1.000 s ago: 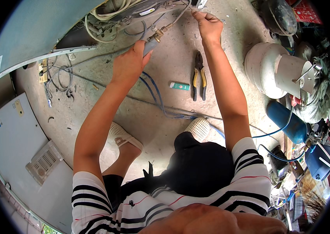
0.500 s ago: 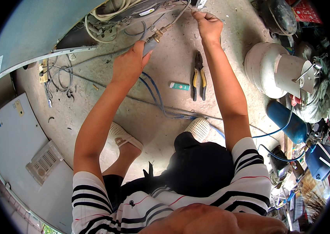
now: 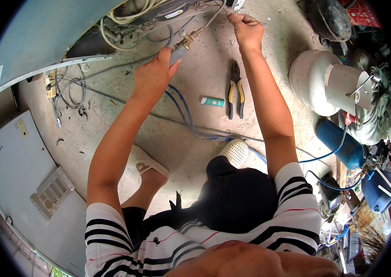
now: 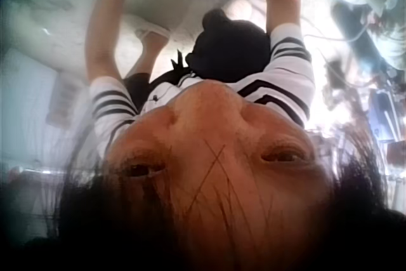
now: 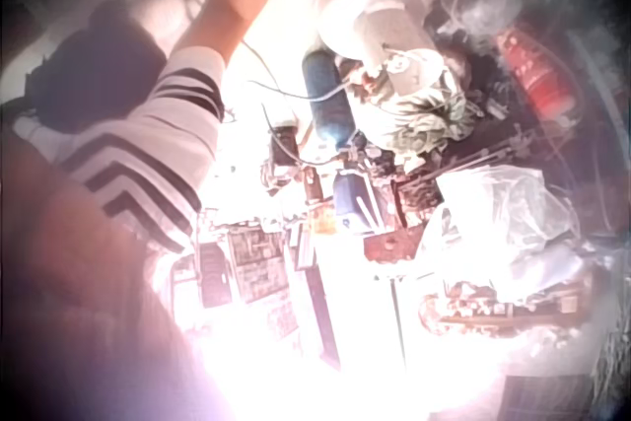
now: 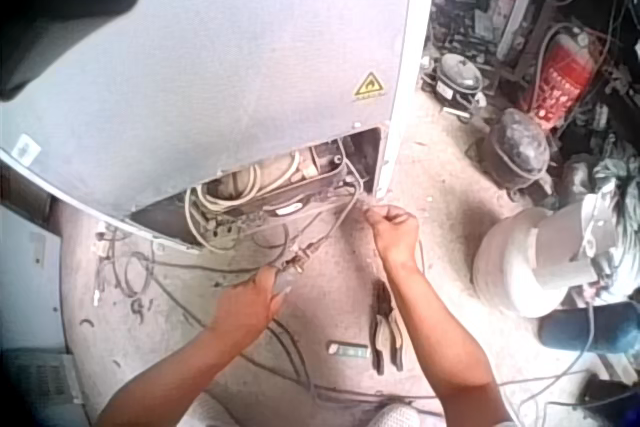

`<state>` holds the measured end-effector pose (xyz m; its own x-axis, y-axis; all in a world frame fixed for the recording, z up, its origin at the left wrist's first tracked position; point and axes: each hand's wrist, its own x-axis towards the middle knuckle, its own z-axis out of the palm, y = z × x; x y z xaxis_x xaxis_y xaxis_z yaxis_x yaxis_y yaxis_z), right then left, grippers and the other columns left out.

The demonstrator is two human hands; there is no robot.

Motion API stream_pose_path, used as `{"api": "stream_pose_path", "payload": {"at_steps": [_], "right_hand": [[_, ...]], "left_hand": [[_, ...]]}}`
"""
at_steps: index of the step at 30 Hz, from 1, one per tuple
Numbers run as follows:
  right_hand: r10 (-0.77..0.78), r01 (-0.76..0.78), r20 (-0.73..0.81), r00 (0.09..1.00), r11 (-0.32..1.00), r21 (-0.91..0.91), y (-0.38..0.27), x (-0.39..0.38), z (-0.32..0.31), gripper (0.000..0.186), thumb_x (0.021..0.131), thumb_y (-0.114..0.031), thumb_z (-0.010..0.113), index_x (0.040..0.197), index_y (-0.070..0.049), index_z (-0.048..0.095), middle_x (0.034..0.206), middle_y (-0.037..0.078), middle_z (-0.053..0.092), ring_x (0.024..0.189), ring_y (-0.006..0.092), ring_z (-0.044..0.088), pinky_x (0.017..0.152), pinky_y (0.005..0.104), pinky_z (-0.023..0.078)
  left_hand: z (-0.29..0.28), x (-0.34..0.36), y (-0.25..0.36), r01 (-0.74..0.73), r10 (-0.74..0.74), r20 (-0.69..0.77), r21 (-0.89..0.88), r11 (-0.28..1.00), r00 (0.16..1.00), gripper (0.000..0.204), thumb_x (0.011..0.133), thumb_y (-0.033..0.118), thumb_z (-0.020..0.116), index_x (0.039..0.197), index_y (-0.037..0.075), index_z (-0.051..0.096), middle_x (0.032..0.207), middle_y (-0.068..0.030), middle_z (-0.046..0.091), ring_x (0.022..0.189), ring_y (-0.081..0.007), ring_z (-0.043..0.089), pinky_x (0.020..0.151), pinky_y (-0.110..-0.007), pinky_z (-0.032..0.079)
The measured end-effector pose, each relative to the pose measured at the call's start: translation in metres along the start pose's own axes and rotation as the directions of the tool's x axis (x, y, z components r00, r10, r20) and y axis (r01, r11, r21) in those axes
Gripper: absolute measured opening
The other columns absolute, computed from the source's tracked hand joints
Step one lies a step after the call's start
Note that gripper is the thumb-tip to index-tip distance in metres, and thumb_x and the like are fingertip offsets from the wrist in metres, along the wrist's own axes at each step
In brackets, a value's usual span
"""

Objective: The person holds a metal rod and uses a blowtorch to heat a copper pipe on an appliance while holding a lighter.

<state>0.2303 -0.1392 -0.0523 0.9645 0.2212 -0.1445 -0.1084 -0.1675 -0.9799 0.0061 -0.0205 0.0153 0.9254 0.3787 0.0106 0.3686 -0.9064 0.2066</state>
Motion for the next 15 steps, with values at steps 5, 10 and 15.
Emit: {"api": "stream_pose_path", "payload": {"at_steps": [5, 10, 15], "right_hand": [[-0.011, 0.011, 0.008, 1.000, 1.000, 0.006, 0.0017, 0.0008, -0.0002, 0.016, 0.073, -0.018, 0.077, 0.075, -0.003, 0.074, 0.071, 0.003, 0.070, 0.064, 0.0086, 0.060, 0.066, 0.0242, 0.048], [-0.012, 0.012, 0.005, 1.000, 1.000, -0.018, 0.0023, 0.0008, -0.0008, 0.017, 0.074, -0.019, 0.078, 0.076, -0.003, 0.074, 0.071, 0.003, 0.071, 0.065, 0.0087, 0.060, 0.065, 0.0241, 0.049], [-0.015, 0.015, 0.005, 1.000, 1.000, -0.019, 0.0043, 0.0018, 0.0000, 0.017, 0.074, -0.018, 0.077, 0.077, -0.003, 0.074, 0.071, 0.004, 0.070, 0.064, 0.0088, 0.060, 0.066, 0.0242, 0.049]], "left_hand": [[0.0019, -0.0009, -0.0020, -0.015, 0.016, -0.021, 0.006, 1.000, 1.000, 0.031, 0.092, 0.034, 0.057, 0.107, 0.008, 0.049, 0.072, -0.0137, 0.065, 0.063, -0.0323, 0.065, 0.052, -0.040, 0.050], [0.0017, -0.0008, -0.0023, -0.016, 0.017, -0.019, 0.013, 1.000, 1.000, 0.032, 0.091, 0.034, 0.058, 0.107, 0.008, 0.049, 0.072, -0.0135, 0.065, 0.062, -0.0320, 0.064, 0.052, -0.040, 0.050], [0.0004, -0.0007, -0.0016, -0.013, 0.013, -0.015, 0.012, 1.000, 1.000, 0.032, 0.091, 0.034, 0.058, 0.107, 0.008, 0.049, 0.072, -0.0134, 0.065, 0.062, -0.0317, 0.065, 0.052, -0.040, 0.050]]}}
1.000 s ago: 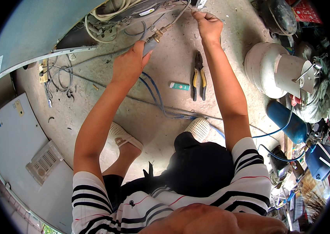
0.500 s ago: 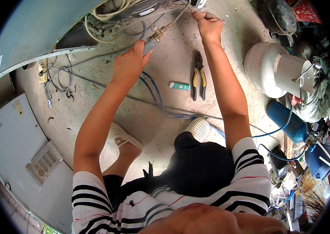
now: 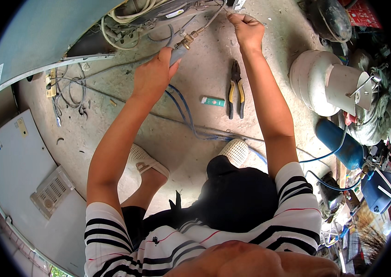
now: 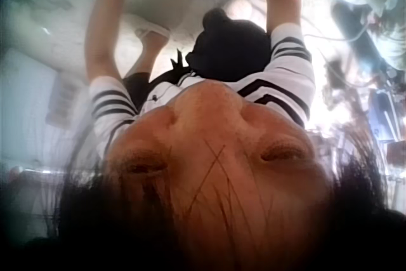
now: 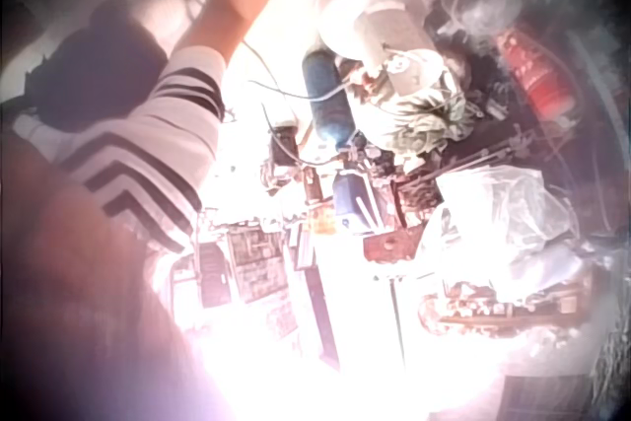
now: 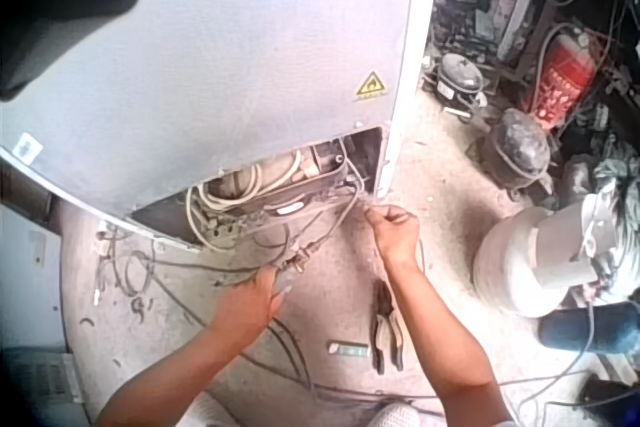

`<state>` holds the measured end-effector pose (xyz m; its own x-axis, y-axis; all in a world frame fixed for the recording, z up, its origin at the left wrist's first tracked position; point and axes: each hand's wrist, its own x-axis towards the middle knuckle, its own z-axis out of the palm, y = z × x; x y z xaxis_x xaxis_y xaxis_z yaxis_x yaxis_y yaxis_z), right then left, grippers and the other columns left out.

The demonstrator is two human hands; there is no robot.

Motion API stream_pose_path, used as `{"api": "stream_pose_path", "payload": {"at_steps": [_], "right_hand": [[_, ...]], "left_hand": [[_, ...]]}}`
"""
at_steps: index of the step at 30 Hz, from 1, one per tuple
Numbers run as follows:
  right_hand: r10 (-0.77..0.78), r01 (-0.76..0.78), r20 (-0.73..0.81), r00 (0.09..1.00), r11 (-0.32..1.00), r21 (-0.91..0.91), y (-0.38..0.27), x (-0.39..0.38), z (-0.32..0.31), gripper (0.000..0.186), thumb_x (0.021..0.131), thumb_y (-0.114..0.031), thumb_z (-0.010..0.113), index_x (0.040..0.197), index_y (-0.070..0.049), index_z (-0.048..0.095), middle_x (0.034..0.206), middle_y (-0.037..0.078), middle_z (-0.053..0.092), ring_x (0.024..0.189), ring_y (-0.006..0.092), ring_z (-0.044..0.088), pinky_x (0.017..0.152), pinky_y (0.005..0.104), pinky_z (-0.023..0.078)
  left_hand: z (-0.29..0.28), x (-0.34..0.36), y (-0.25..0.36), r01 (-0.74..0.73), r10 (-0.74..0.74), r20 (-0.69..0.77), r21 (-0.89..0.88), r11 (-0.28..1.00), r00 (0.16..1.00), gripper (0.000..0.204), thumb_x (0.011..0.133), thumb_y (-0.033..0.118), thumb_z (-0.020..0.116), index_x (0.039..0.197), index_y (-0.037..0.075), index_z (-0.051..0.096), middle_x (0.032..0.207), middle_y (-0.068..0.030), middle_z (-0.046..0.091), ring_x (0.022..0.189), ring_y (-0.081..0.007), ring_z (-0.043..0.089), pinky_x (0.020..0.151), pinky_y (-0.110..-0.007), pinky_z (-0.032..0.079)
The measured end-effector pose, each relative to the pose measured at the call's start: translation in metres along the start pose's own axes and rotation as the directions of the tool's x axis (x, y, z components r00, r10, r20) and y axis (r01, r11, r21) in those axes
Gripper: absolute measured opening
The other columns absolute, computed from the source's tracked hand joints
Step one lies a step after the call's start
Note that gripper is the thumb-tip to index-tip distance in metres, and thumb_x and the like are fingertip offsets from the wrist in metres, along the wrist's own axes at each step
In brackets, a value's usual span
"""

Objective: The person holds a metal rod and uses a blowtorch to heat a copper pipe on an appliance while holding a lighter.

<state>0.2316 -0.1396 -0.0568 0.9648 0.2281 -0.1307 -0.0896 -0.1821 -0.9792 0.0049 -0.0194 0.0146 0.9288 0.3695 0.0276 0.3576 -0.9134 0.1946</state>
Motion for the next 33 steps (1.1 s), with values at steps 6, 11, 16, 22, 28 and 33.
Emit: {"api": "stream_pose_path", "payload": {"at_steps": [6, 11, 16, 22, 28, 33], "right_hand": [[-0.020, 0.020, 0.016, 1.000, 0.998, 0.053, 0.0014, 0.0003, 0.0001, 0.017, 0.074, -0.018, 0.077, 0.078, -0.002, 0.074, 0.071, 0.003, 0.070, 0.064, 0.0085, 0.060, 0.066, 0.0234, 0.048], [0.002, -0.003, 0.016, 1.000, 0.997, 0.073, 0.0000, -0.0019, 0.0011, 0.017, 0.074, -0.017, 0.077, 0.078, -0.001, 0.074, 0.072, 0.003, 0.070, 0.064, 0.0083, 0.059, 0.065, 0.0230, 0.048], [0.021, -0.023, 0.018, 1.000, 0.997, 0.080, -0.0025, -0.0032, 0.0000, 0.017, 0.075, -0.017, 0.077, 0.078, -0.001, 0.074, 0.073, 0.004, 0.070, 0.065, 0.0084, 0.059, 0.065, 0.0229, 0.048], [0.034, -0.037, 0.038, 0.999, 0.996, 0.079, 0.0025, -0.0008, -0.0012, 0.017, 0.075, -0.017, 0.076, 0.078, 0.000, 0.074, 0.074, 0.004, 0.071, 0.069, 0.0094, 0.060, 0.069, 0.0240, 0.048], [0.046, -0.050, 0.041, 0.998, 0.995, 0.087, 0.0035, -0.0008, -0.0007, 0.018, 0.075, -0.018, 0.076, 0.078, 0.000, 0.074, 0.075, 0.005, 0.071, 0.071, 0.0100, 0.060, 0.071, 0.0245, 0.048], [0.082, -0.084, 0.042, 0.996, 0.994, 0.069, -0.0017, -0.0030, -0.0018, 0.018, 0.075, -0.018, 0.076, 0.078, 0.000, 0.074, 0.075, 0.004, 0.070, 0.070, 0.0103, 0.060, 0.070, 0.0246, 0.048]], "left_hand": [[0.0001, -0.0001, 0.0003, -0.004, 0.004, -0.013, 0.016, 1.000, 1.000, 0.032, 0.090, 0.035, 0.059, 0.106, 0.008, 0.050, 0.072, -0.0115, 0.065, 0.062, -0.0299, 0.065, 0.051, -0.039, 0.050], [-0.0005, 0.0000, 0.0009, -0.006, 0.006, -0.017, 0.035, 0.999, 1.000, 0.032, 0.090, 0.035, 0.059, 0.106, 0.009, 0.050, 0.071, -0.0107, 0.065, 0.061, -0.0292, 0.065, 0.050, -0.039, 0.050], [-0.0024, 0.0010, 0.0026, -0.004, 0.005, -0.016, 0.074, 0.997, 1.000, 0.033, 0.088, 0.036, 0.061, 0.104, 0.010, 0.050, 0.073, -0.0070, 0.066, 0.060, -0.0254, 0.066, 0.049, -0.036, 0.051], [-0.0005, 0.0013, 0.0015, -0.008, 0.009, -0.023, 0.018, 1.000, 1.000, 0.032, 0.092, 0.036, 0.057, 0.105, 0.009, 0.050, 0.067, -0.0125, 0.064, 0.059, -0.0314, 0.064, 0.050, -0.040, 0.049], [0.0008, 0.0008, 0.0003, -0.011, 0.011, -0.031, 0.009, 1.000, 0.999, 0.032, 0.092, 0.036, 0.057, 0.106, 0.009, 0.049, 0.067, -0.0125, 0.064, 0.058, -0.0316, 0.064, 0.049, -0.040, 0.049], [0.0002, 0.0005, 0.0001, -0.012, 0.013, -0.035, 0.013, 1.000, 0.999, 0.032, 0.092, 0.037, 0.057, 0.106, 0.009, 0.049, 0.067, -0.0122, 0.064, 0.058, -0.0315, 0.064, 0.049, -0.040, 0.049]]}}
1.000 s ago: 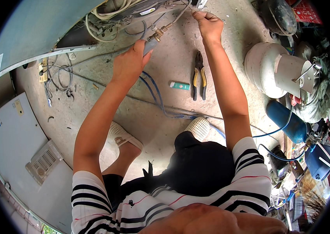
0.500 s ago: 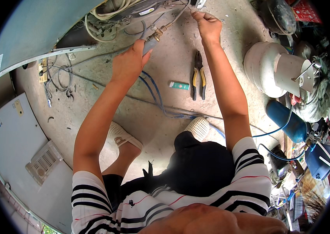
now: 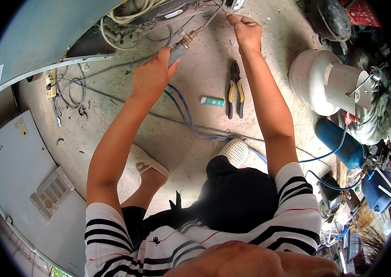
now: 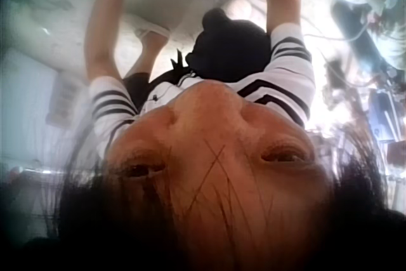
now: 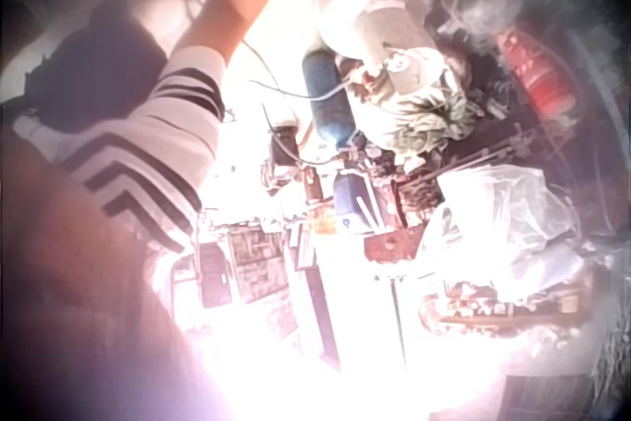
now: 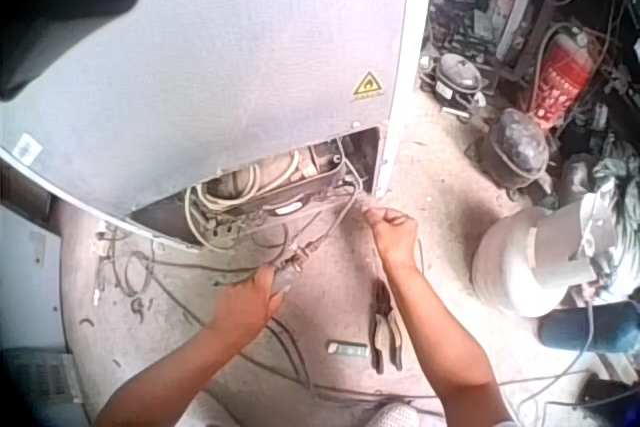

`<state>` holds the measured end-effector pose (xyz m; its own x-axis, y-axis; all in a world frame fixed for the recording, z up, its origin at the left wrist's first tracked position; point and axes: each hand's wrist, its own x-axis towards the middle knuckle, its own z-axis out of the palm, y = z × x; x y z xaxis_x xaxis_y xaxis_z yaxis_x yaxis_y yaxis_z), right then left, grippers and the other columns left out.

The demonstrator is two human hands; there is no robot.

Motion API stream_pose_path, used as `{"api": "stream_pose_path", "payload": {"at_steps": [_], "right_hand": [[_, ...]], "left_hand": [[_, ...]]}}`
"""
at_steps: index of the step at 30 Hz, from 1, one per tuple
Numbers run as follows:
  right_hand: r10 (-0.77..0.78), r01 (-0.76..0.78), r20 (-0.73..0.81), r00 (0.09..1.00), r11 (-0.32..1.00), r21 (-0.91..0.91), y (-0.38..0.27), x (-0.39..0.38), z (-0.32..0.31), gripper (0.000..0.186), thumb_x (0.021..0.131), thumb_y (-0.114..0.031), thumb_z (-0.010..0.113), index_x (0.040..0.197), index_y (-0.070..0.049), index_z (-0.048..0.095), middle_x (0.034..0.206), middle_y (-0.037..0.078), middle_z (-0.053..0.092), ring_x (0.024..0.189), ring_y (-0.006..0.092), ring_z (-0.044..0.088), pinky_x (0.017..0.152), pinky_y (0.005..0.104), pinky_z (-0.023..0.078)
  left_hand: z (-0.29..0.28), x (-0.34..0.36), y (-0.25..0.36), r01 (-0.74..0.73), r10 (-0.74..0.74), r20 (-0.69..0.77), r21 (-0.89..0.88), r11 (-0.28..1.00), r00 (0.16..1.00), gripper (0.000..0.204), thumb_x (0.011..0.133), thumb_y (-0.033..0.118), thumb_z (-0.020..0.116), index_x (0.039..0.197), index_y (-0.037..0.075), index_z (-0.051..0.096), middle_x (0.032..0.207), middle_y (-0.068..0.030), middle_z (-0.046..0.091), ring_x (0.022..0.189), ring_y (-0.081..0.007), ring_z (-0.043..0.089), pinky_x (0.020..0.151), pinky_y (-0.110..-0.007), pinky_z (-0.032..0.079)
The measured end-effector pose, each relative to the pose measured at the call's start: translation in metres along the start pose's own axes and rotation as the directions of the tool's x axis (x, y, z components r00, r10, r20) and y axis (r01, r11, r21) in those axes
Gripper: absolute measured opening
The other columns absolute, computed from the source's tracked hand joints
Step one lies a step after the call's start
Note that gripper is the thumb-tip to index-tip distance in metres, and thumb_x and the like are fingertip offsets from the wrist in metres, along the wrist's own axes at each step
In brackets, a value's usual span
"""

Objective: The person holds a metal rod and uses a blowtorch to heat a copper pipe on an appliance while holding a lighter.

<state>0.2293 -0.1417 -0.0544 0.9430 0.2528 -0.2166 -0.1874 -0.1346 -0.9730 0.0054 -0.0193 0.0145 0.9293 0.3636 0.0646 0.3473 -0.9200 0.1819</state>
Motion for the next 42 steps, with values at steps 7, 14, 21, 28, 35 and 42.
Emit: {"api": "stream_pose_path", "payload": {"at_steps": [7, 14, 21, 28, 35, 42], "right_hand": [[-0.008, 0.007, 0.012, 1.000, 0.999, 0.038, -0.003, -0.003, 0.000, 0.019, 0.076, -0.016, 0.075, 0.080, 0.002, 0.073, 0.075, 0.006, 0.070, 0.070, 0.0111, 0.060, 0.070, 0.0249, 0.048], [-0.006, 0.006, 0.012, 1.000, 0.998, 0.061, -0.003, -0.003, -0.001, 0.019, 0.077, -0.017, 0.075, 0.080, 0.002, 0.073, 0.076, 0.006, 0.070, 0.070, 0.0102, 0.060, 0.070, 0.0237, 0.047], [-0.044, 0.046, -0.033, 0.998, 0.998, 0.053, -0.003, -0.001, -0.002, 0.020, 0.076, -0.021, 0.078, 0.079, -0.001, 0.074, 0.071, 0.002, 0.069, 0.064, 0.0073, 0.056, 0.064, 0.0235, 0.046], [-0.061, 0.063, -0.067, 0.996, 0.997, 0.033, -0.002, 0.001, -0.001, 0.021, 0.077, -0.021, 0.077, 0.078, 0.000, 0.073, 0.064, 0.001, 0.064, 0.056, 0.0059, 0.050, 0.053, 0.0229, 0.042], [-0.116, 0.122, -0.095, 0.989, 0.991, 0.059, -0.003, 0.002, 0.002, 0.021, 0.077, -0.019, 0.077, 0.074, 0.001, 0.072, 0.061, 0.001, 0.062, 0.055, 0.0058, 0.049, 0.053, 0.0235, 0.042], [-0.124, 0.121, -0.106, 0.987, 0.992, -0.028, 0.004, 0.008, 0.001, 0.021, 0.075, -0.022, 0.078, 0.076, -0.001, 0.073, 0.063, 0.001, 0.065, 0.058, 0.0067, 0.052, 0.058, 0.0244, 0.044]], "left_hand": [[-0.001, 0.000, 0.000, 0.007, -0.007, 0.005, -0.006, 1.000, 1.000, 0.032, 0.092, 0.037, 0.057, 0.106, 0.009, 0.050, 0.068, -0.0123, 0.065, 0.060, -0.0313, 0.064, 0.051, -0.040, 0.050], [-0.003, 0.001, 0.002, 0.018, -0.018, 0.024, 0.001, 1.000, 1.000, 0.032, 0.092, 0.037, 0.057, 0.107, 0.009, 0.050, 0.069, -0.0129, 0.065, 0.061, -0.0316, 0.065, 0.051, -0.041, 0.050], [-0.003, 0.000, 0.002, 0.025, -0.024, 0.032, -0.008, 1.000, 0.999, 0.032, 0.092, 0.036, 0.057, 0.107, 0.009, 0.050, 0.071, -0.0130, 0.065, 0.062, -0.0320, 0.065, 0.052, -0.041, 0.050], [-0.003, 0.000, 0.002, 0.022, -0.021, 0.031, -0.017, 1.000, 0.999, 0.031, 0.092, 0.035, 0.057, 0.106, 0.009, 0.049, 0.071, -0.0130, 0.065, 0.062, -0.0321, 0.065, 0.052, -0.041, 0.050], [-0.002, -0.001, 0.001, 0.019, -0.018, 0.023, -0.021, 1.000, 1.000, 0.031, 0.091, 0.035, 0.058, 0.106, 0.009, 0.050, 0.071, -0.0128, 0.065, 0.062, -0.0320, 0.064, 0.052, -0.041, 0.049], [-0.004, -0.001, 0.002, 0.027, -0.026, 0.032, -0.026, 0.999, 0.999, 0.030, 0.091, 0.035, 0.058, 0.105, 0.009, 0.050, 0.071, -0.0128, 0.065, 0.063, -0.0318, 0.064, 0.053, -0.041, 0.049]]}}
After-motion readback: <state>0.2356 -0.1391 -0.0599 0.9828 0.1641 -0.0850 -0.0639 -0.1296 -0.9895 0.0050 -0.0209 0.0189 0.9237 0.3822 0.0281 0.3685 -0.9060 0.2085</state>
